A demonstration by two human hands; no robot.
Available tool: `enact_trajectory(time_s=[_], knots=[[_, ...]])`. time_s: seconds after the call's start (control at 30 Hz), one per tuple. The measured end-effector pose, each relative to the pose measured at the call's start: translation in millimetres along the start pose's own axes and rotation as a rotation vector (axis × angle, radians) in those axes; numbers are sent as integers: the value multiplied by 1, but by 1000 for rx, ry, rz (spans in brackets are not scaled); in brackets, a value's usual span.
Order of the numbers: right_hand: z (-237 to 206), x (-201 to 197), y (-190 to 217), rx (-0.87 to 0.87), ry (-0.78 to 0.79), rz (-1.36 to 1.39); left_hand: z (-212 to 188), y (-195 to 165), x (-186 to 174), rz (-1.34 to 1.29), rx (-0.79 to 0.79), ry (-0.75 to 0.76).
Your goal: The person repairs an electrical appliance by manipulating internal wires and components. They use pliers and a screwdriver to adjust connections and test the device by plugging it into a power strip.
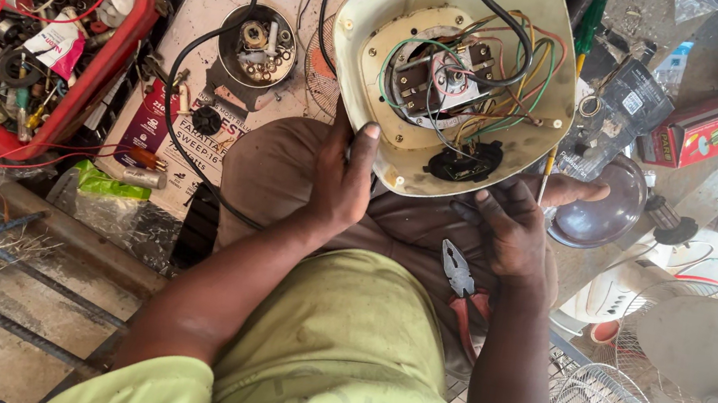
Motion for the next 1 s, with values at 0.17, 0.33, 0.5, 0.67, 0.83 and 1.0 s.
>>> enact_trajectory(time_s=[0.17, 0.33, 0.5, 0.67, 0.83, 1.0], knots=[[3, -3, -2, -6, -63, 10, -17, 32, -16, 262, -423, 127], [1, 0, 0, -10, -85, -15, 36, 23, -106, 371, -169, -124], [0, 2, 1, 13, -74, 17, 97, 43, -185, 1155, -12, 160], [0, 4, 6, 17, -52, 22, 84, 107, -231, 959, -522, -50], [0, 0, 3, 66, -72, 15, 96, 124, -256, 819, -653, -332], [2, -4, -1, 96, -70, 89, 120, 111, -279, 486, -457, -739]])
Point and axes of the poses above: each hand's wrist, its own z-axis towards the middle knuckle, its own x-axis out of the palm, y = z × x, the point moved 8 cm from there along z, towards the middle knuckle, and after that the axes turned 13 degrees about x, right-handed, at the moved point
